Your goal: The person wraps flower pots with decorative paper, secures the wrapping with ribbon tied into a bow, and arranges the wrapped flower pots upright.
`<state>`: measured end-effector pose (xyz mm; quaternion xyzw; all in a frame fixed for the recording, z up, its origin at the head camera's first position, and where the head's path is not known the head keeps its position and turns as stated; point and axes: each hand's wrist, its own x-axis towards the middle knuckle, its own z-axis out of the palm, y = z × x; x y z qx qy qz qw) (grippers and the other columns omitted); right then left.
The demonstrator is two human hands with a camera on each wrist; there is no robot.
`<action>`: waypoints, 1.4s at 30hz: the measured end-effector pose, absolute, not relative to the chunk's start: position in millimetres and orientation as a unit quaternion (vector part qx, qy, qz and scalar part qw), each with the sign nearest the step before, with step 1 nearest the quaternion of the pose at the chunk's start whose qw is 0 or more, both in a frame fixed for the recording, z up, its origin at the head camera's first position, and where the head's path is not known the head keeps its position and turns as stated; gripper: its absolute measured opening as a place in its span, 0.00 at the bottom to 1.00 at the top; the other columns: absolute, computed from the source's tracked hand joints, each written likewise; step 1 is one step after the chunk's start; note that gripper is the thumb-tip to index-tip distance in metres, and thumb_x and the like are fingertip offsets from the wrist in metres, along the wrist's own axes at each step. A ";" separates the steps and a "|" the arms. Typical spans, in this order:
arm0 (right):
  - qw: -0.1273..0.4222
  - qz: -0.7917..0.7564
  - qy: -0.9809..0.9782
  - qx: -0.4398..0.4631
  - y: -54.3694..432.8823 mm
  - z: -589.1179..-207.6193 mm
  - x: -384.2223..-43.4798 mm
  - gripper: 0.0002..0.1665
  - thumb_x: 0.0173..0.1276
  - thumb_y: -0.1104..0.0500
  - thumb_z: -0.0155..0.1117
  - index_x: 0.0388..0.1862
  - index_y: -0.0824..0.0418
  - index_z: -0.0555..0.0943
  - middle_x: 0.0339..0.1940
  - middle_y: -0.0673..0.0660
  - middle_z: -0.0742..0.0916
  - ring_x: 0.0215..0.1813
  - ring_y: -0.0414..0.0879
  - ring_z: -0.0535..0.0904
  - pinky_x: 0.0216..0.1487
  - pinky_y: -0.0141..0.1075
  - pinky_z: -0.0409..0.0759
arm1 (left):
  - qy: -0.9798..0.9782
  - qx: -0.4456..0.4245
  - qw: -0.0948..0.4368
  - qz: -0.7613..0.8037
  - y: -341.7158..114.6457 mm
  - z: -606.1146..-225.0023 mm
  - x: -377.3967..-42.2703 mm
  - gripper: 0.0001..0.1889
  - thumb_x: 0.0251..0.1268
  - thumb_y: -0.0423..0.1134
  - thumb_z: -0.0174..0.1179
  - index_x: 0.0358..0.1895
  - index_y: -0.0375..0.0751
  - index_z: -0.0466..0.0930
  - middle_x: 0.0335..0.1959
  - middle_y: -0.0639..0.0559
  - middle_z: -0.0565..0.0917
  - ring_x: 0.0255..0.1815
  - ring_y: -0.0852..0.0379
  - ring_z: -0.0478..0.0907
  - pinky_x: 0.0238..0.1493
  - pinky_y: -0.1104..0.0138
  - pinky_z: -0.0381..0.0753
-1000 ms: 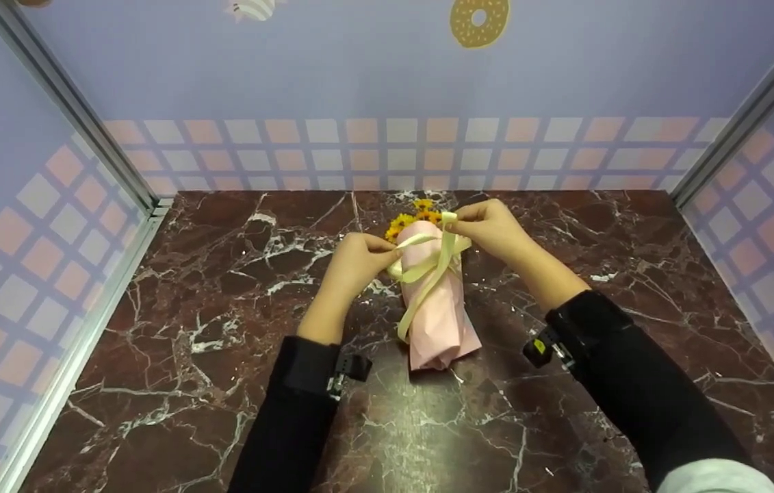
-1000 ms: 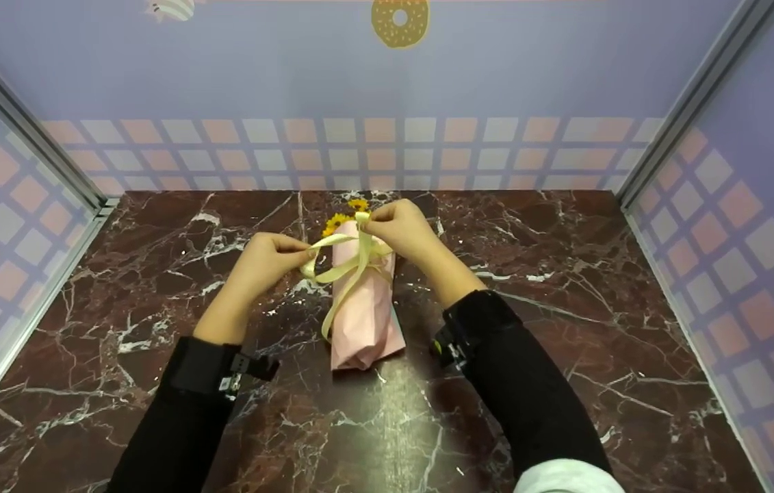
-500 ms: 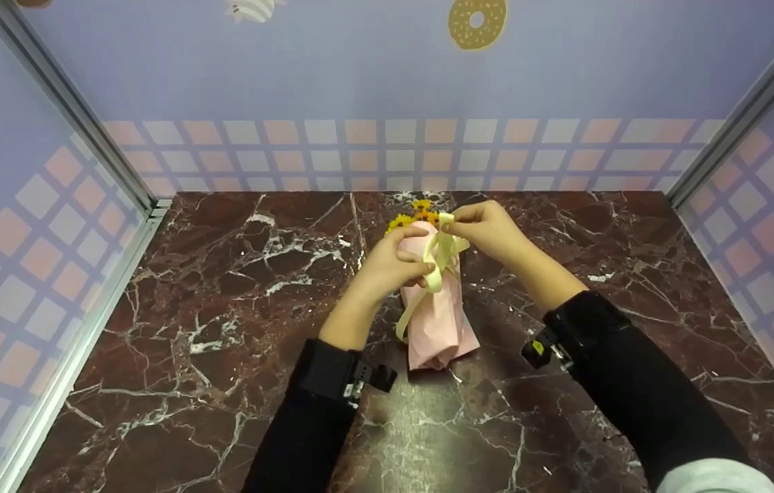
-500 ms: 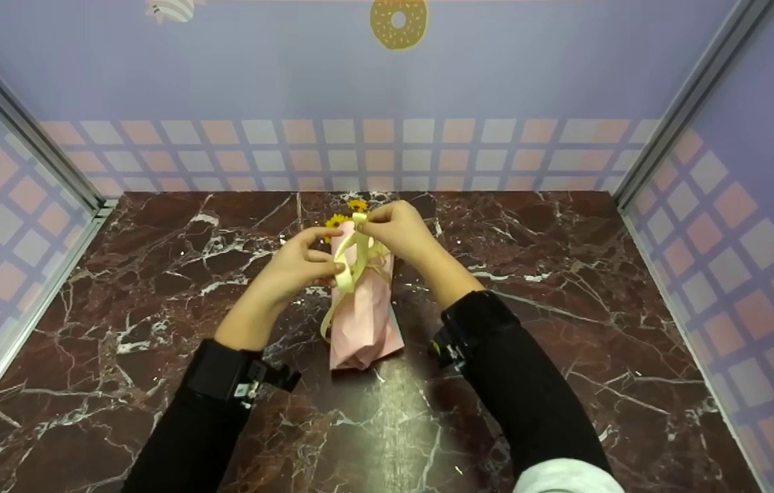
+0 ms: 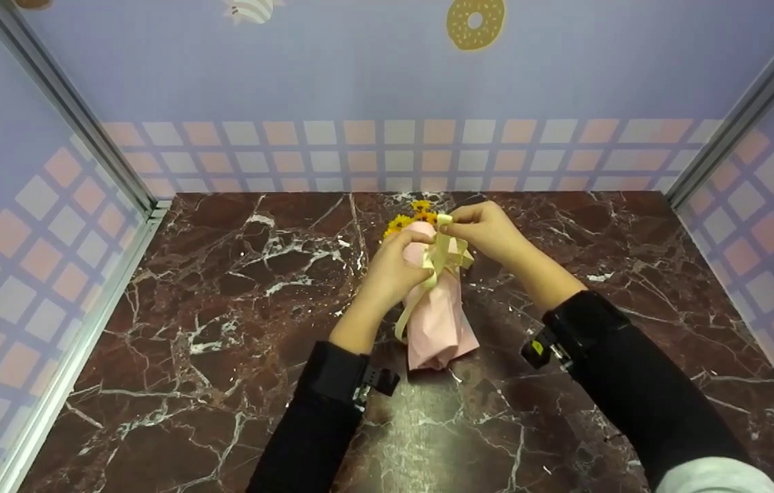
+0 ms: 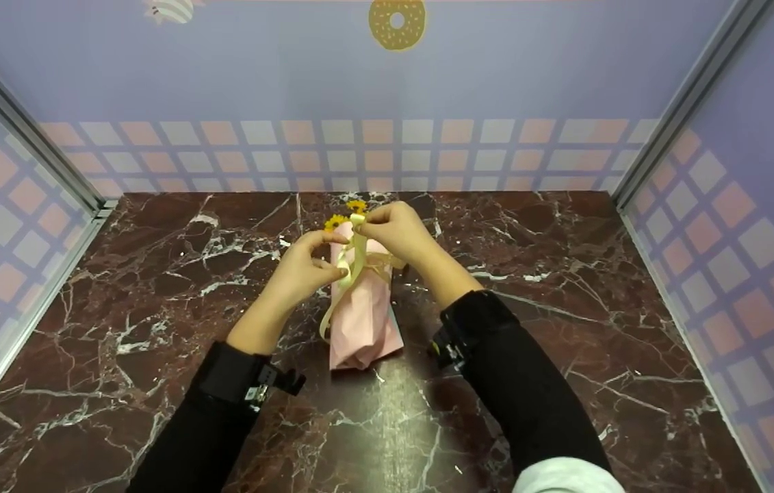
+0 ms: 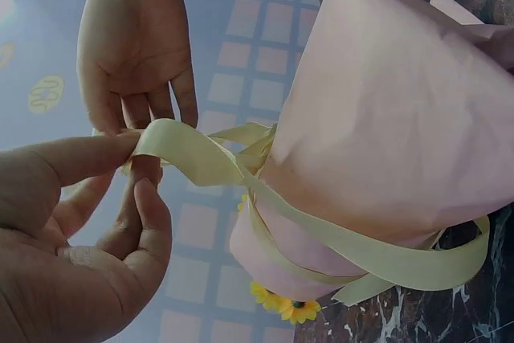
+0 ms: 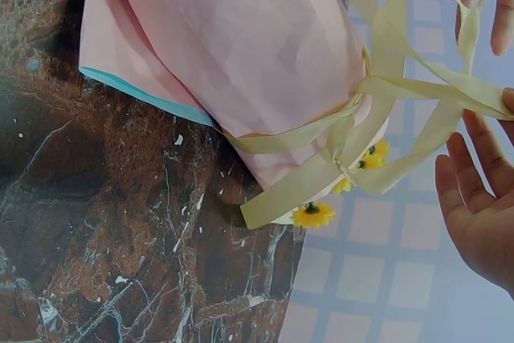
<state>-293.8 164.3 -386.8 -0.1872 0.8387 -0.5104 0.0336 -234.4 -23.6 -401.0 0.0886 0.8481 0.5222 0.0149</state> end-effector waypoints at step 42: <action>0.026 -0.726 0.680 -0.097 141.8 -449.8 -239.4 0.08 0.55 0.76 0.59 0.26 0.67 0.82 0.31 0.54 0.83 0.32 0.42 0.78 0.34 0.28 0.79 | 0.800 0.099 0.010 0.591 -19.5 -413.8 -251.7 0.31 0.57 0.20 0.61 0.66 0.38 0.72 0.71 0.42 0.65 0.24 0.64 0.68 0.25 0.77 0.71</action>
